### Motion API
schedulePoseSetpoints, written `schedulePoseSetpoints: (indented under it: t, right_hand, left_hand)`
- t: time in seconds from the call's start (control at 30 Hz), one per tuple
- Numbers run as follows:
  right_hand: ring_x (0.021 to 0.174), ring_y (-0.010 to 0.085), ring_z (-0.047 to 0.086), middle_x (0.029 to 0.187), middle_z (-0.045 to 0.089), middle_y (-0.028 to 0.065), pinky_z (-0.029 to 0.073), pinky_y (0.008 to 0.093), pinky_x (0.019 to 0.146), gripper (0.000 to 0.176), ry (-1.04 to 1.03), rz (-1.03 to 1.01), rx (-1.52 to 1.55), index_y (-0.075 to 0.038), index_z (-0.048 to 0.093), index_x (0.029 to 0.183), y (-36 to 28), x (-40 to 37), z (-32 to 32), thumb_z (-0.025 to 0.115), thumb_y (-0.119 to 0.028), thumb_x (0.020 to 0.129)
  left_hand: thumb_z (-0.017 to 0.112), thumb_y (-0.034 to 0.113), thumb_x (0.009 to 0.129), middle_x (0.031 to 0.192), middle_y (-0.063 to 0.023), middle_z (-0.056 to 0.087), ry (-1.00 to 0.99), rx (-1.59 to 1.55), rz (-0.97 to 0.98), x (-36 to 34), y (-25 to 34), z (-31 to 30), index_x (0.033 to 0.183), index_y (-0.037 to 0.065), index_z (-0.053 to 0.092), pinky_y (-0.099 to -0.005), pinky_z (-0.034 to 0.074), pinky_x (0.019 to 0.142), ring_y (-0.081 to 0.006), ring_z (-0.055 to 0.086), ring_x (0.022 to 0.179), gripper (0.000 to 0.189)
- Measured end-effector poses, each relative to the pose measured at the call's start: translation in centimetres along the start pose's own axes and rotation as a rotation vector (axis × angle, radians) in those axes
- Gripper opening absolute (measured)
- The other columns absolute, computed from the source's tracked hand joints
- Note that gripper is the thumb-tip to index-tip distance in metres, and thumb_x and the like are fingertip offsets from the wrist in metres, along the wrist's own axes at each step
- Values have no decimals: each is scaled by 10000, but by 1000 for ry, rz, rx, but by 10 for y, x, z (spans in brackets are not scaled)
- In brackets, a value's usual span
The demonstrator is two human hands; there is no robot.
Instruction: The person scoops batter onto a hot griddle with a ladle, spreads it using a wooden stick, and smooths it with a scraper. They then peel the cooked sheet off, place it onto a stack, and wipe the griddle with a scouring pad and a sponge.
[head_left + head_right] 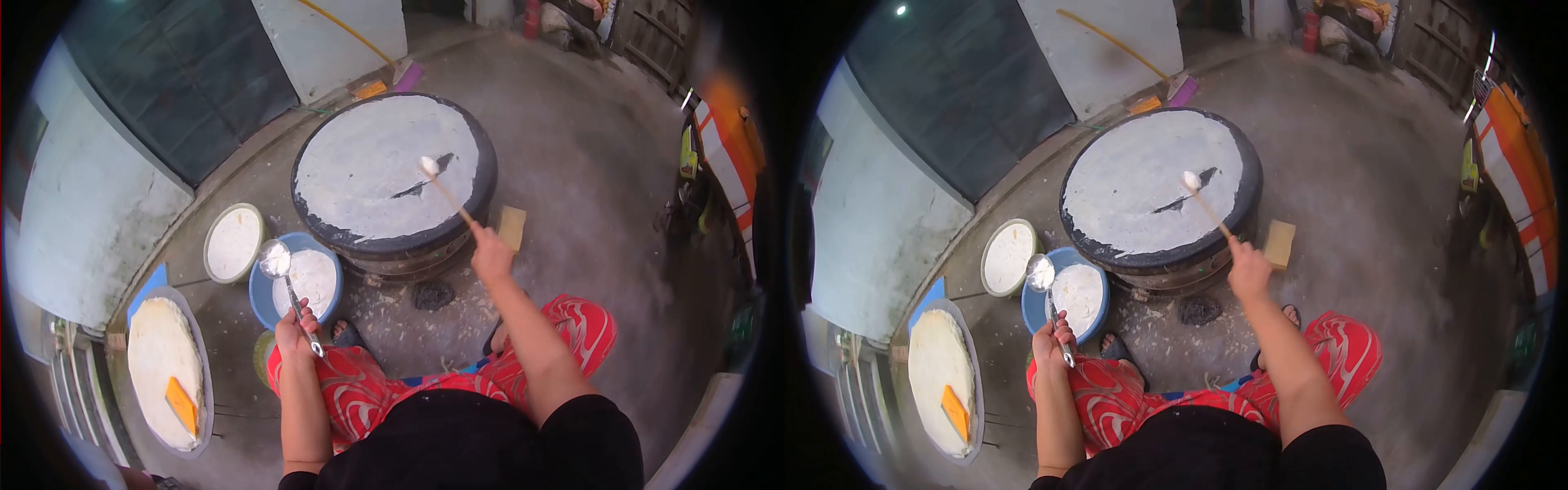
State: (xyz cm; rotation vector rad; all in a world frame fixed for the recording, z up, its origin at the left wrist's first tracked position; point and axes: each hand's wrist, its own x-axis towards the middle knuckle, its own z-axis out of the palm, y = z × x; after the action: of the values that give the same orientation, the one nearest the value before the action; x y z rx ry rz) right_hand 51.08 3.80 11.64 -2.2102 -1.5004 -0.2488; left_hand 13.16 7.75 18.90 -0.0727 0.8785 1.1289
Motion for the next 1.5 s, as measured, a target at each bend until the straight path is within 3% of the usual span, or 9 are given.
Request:
schedulePoseSetpoints:
  t: [0.23, 0.37, 0.43, 0.57, 0.67, 0.8, 1.13, 1.33, 1.5]
  right_hand:
    - [848, 309, 585, 942, 594, 111, 479, 386, 712, 362, -176, 356, 177, -103, 526, 1133, 3, 2, -37, 508, -86, 772]
    - [879, 311, 588, 973, 606, 142, 469, 388, 752, 316, -10, 214, 469, -110, 521, 1154, 40, 13, -3, 460, -162, 849]
    - [842, 288, 599, 929, 620, 142, 462, 373, 749, 313, -254, 517, 532, -148, 523, 1178, 60, 40, -4, 449, -190, 877]
    - [648, 114, 552, 699, 592, 41, 450, 276, 639, 301, -279, 306, 554, -117, 565, 1161, 82, 40, 16, 438, -139, 889]
    - [799, 233, 604, 887, 636, 111, 459, 331, 728, 285, -539, 397, 800, -131, 583, 1123, 90, 36, -19, 462, -164, 868]
    - [863, 257, 606, 944, 637, 130, 460, 332, 764, 284, -319, 587, 668, -116, 582, 1119, 94, 29, 8, 484, -156, 856]
    - [919, 249, 597, 982, 631, 114, 458, 335, 793, 265, -293, 369, 608, -175, 595, 1100, 63, 1, 12, 463, -200, 872]
    - [781, 246, 624, 852, 641, 123, 479, 327, 711, 261, -165, 192, 564, -158, 589, 1102, -6, -20, 3, 465, -195, 876]
    - [569, 137, 591, 646, 629, 75, 470, 272, 592, 289, -269, 575, 898, -86, 562, 1145, 18, -30, 17, 420, -146, 900]
  left_hand:
    - [302, 222, 944, 672, -28, 447, 22, 31, 41, 1, 1, -2, 998, -38, 471, -198, 329, 394, -79, 372, 467, 315]
    - [294, 207, 941, 694, -43, 446, 9, 3, 21, 2, 3, -5, 1005, -19, 461, -222, 327, 400, -100, 372, 482, 288]
    - [292, 206, 941, 692, -44, 446, 9, 0, 10, 1, 4, -6, 1001, -19, 462, -223, 328, 397, -101, 370, 478, 288]
    - [295, 216, 939, 695, -56, 458, 45, 61, 9, 2, 6, -11, 986, -15, 452, -231, 345, 407, -116, 392, 492, 283]
    - [298, 213, 937, 701, -73, 471, 125, 159, 55, 1, 3, -7, 956, -7, 439, -246, 361, 415, -138, 417, 510, 263]
    - [311, 190, 930, 708, -101, 489, 252, 241, 70, 8, 2, -16, 904, 4, 416, -274, 386, 420, -169, 447, 530, 216]
    - [347, 203, 928, 709, -100, 488, 221, 368, 192, -7, 0, -16, 932, -2, 436, -262, 383, 418, -155, 448, 523, 224]
    - [344, 257, 949, 683, -42, 444, -321, -64, -52, -36, -6, -3, 1203, -23, 414, -212, 327, 396, -89, 368, 463, 385]
    - [307, 253, 958, 636, -52, 421, -651, -291, -321, -53, -19, 6, 1268, -14, 374, -216, 328, 361, -90, 369, 426, 414]
